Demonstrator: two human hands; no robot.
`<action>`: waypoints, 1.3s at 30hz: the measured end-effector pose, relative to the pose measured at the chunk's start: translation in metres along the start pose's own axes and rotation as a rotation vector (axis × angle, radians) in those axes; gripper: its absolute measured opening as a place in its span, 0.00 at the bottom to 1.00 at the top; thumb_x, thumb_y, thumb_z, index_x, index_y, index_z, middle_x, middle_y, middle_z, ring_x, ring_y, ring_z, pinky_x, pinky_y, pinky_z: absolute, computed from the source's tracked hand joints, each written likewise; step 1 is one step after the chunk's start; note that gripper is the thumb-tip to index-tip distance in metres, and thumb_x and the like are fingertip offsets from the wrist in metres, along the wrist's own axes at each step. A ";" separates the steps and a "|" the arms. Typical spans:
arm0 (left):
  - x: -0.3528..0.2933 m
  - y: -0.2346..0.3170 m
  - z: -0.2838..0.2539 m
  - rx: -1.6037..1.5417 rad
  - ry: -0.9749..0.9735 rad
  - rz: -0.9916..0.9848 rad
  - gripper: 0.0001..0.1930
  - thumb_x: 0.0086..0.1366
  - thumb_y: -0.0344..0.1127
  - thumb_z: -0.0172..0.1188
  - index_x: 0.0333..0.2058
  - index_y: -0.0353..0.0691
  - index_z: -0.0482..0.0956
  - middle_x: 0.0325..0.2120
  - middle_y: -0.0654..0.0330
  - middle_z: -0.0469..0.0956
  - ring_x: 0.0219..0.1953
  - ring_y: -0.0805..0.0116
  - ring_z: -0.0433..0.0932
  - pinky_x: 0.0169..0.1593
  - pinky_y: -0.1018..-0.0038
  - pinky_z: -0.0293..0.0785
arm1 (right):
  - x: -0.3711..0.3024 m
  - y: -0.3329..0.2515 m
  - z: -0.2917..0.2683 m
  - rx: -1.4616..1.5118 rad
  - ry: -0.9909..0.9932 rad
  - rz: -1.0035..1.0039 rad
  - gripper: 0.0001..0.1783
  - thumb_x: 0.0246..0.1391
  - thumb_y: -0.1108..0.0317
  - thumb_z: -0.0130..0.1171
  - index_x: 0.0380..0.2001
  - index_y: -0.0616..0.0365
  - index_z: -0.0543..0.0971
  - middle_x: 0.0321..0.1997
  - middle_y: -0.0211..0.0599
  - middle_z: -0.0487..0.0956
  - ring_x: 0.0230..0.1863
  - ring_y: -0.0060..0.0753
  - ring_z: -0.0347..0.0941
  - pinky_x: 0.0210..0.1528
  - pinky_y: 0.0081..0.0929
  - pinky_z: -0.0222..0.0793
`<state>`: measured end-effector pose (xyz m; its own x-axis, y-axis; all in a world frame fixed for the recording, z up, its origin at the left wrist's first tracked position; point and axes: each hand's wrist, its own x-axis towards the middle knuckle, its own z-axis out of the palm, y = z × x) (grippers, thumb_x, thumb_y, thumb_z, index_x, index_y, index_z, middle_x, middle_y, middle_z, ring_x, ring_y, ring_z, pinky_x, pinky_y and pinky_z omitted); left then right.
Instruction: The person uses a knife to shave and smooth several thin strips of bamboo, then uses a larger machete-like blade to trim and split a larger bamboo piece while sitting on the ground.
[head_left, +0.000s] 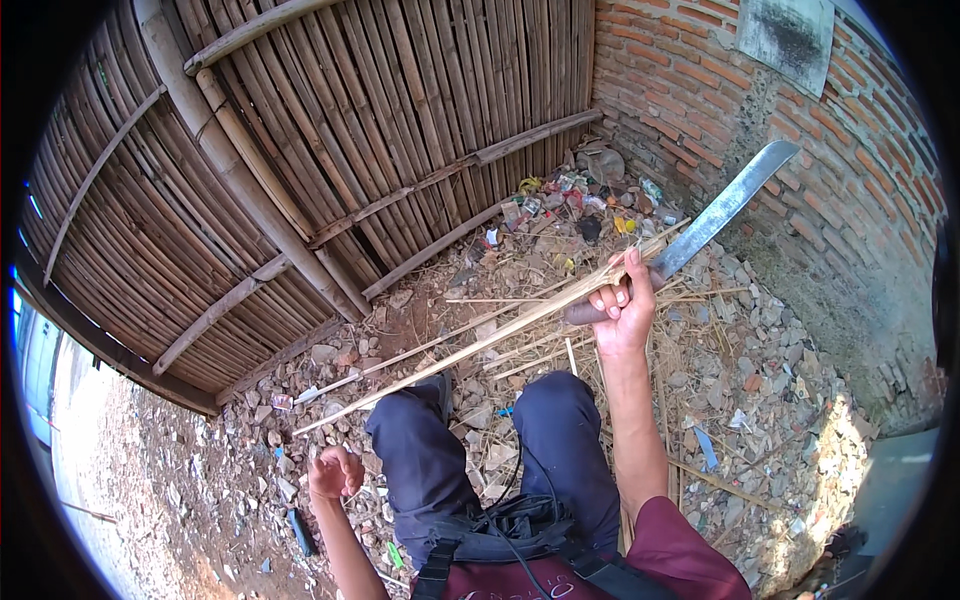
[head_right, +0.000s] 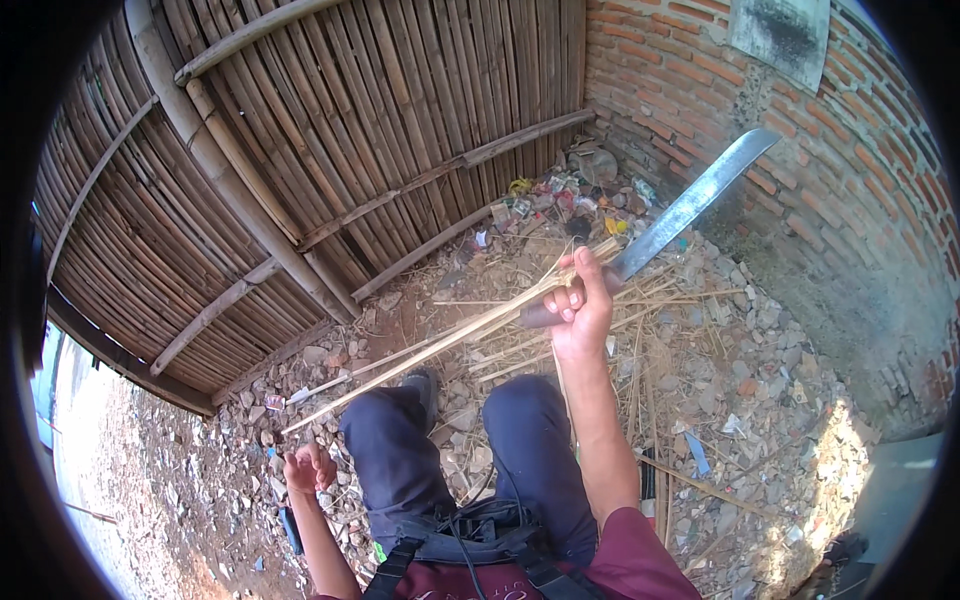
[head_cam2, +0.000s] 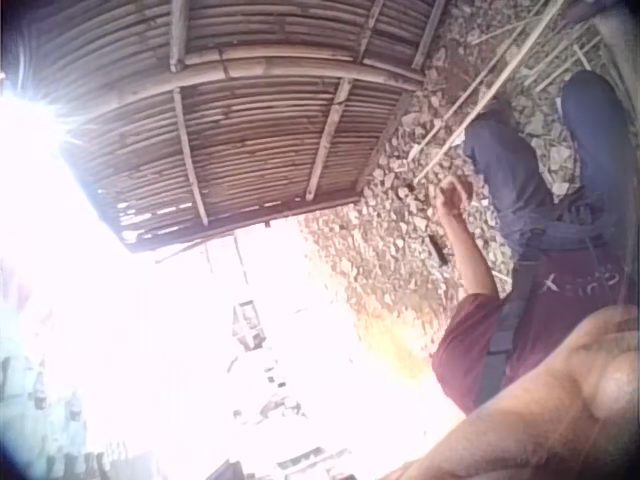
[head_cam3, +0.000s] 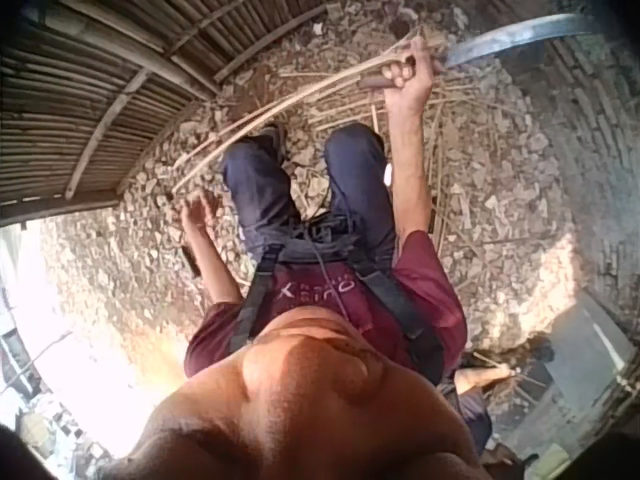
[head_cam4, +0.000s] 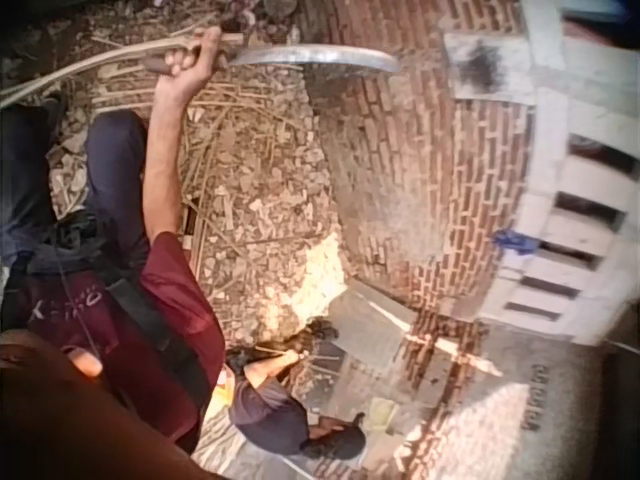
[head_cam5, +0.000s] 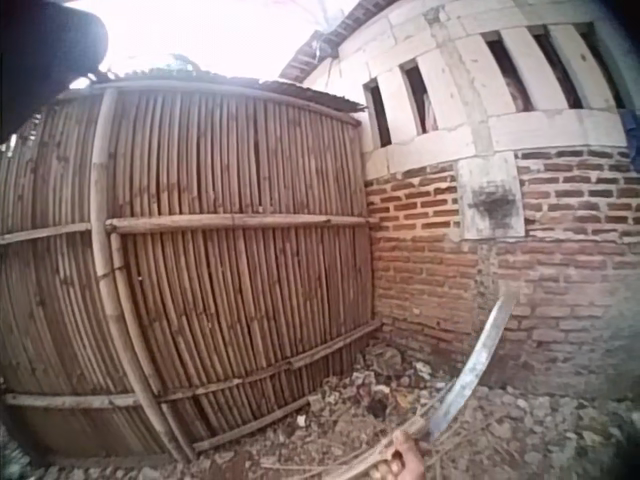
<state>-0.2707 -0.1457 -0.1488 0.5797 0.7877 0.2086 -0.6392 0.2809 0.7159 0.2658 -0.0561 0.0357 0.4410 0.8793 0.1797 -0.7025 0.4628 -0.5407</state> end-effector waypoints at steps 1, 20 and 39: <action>-0.041 -0.028 -0.030 -0.160 0.232 0.073 0.33 0.74 0.66 0.52 0.37 0.35 0.79 0.25 0.56 0.76 0.21 0.69 0.73 0.17 0.76 0.66 | -0.001 0.002 0.001 0.002 0.014 -0.007 0.16 0.65 0.56 0.66 0.32 0.56 0.79 0.13 0.15 0.59 0.12 0.12 0.52 0.19 0.19 0.56; 0.092 -0.026 -0.027 -0.371 0.135 0.738 0.69 0.43 0.62 0.82 0.78 0.57 0.47 0.79 0.63 0.47 0.79 0.57 0.48 0.80 0.50 0.46 | 0.030 0.035 -0.009 0.139 0.221 0.093 0.17 0.59 0.55 0.73 0.32 0.52 0.77 0.13 0.12 0.60 0.12 0.09 0.55 0.18 0.15 0.58; 0.167 0.093 0.138 0.075 0.477 1.193 0.29 0.82 0.56 0.38 0.18 0.52 0.54 0.11 0.72 0.45 0.13 0.80 0.42 0.17 0.79 0.48 | 0.017 0.122 -0.242 -0.069 0.206 0.842 0.17 0.67 0.66 0.60 0.55 0.63 0.78 0.17 0.14 0.61 0.15 0.11 0.54 0.19 0.15 0.56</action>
<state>-0.1630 -0.0635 0.0445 -0.5751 0.6510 0.4955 -0.5960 -0.7483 0.2913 0.3228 -0.0114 -0.2263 -0.1135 0.8851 -0.4514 -0.8081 -0.3465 -0.4763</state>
